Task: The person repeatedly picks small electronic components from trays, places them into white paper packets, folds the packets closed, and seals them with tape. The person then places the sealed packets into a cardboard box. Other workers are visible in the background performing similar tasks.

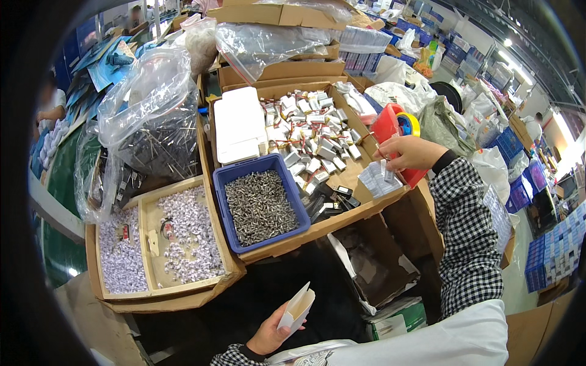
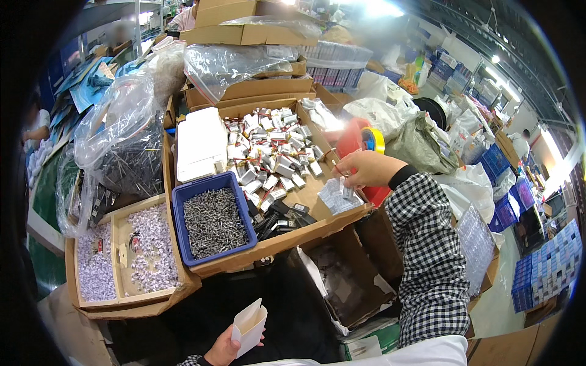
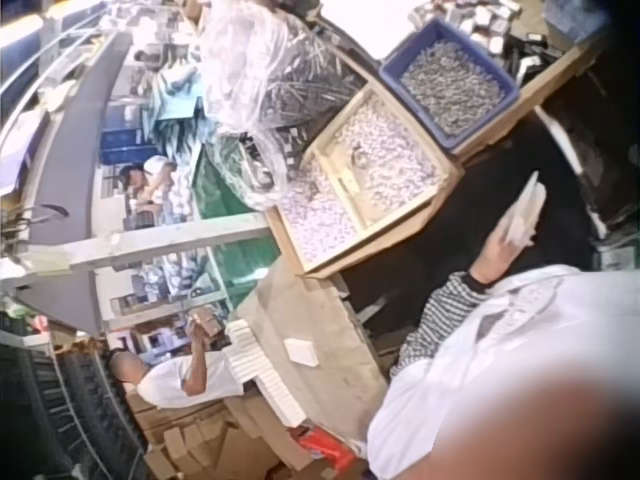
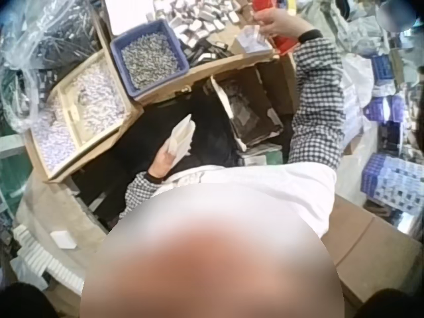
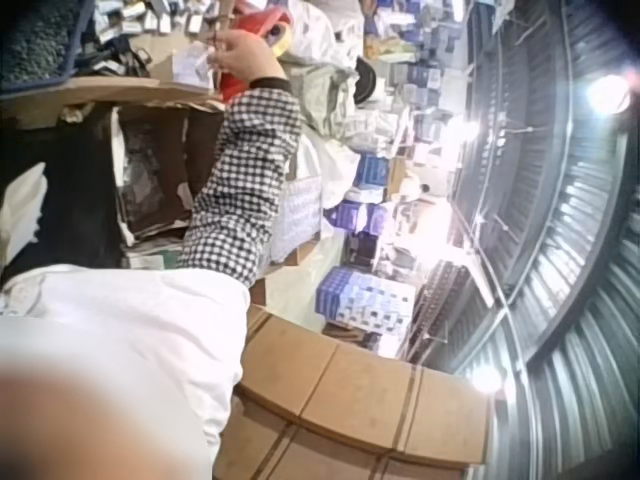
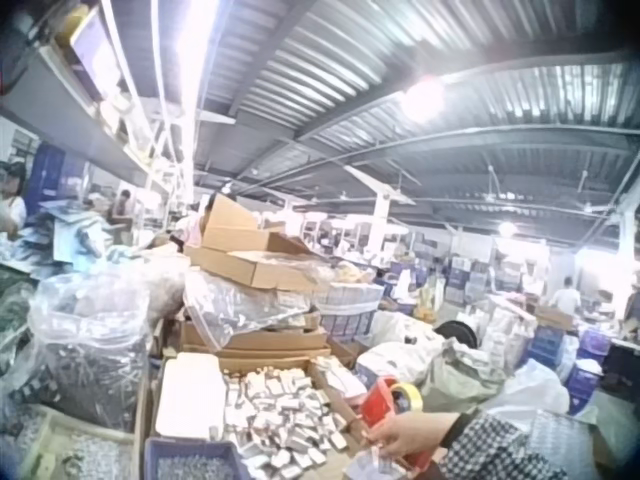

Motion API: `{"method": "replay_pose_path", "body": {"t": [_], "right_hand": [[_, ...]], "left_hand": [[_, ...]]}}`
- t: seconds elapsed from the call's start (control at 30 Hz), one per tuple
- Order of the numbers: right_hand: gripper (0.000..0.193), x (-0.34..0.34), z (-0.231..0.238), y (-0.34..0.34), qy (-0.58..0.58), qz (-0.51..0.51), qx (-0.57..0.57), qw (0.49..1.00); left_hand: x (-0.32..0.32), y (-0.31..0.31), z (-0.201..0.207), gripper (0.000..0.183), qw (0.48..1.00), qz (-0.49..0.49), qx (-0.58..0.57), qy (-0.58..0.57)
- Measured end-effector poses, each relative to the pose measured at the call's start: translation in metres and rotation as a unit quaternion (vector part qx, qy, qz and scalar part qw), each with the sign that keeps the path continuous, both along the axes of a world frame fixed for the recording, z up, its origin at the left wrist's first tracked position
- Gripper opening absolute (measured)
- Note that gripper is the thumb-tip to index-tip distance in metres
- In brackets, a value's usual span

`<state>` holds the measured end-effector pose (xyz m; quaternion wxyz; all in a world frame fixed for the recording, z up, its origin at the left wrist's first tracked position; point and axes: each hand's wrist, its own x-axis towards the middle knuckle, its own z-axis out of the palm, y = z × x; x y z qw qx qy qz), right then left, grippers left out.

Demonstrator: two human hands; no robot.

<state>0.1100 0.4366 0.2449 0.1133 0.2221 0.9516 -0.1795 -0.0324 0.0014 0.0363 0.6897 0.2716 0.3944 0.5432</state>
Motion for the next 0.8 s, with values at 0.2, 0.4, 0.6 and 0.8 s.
{"method": "replay_pose_path", "body": {"t": [0.2,0.4,0.6,0.8], "right_hand": [[0.036,-0.003,-0.001,-0.001,-0.048,-0.007,0.033,0.998],[0.037,0.011,0.006,-0.020,0.005,0.008,0.075,0.997],[0.027,0.017,0.004,-0.031,0.091,0.016,0.092,0.991],[0.016,0.018,0.020,-0.040,0.053,-0.075,0.066,0.994]], "left_hand": [[0.001,-0.002,0.000,0.098,1.000,0.005,0.023,0.013],[0.001,-0.006,-0.005,0.097,1.000,0.017,0.022,0.011],[0.003,-0.007,-0.009,0.097,0.999,0.015,0.031,0.028],[0.001,-0.007,-0.002,0.096,0.999,0.009,0.036,0.028]]}}
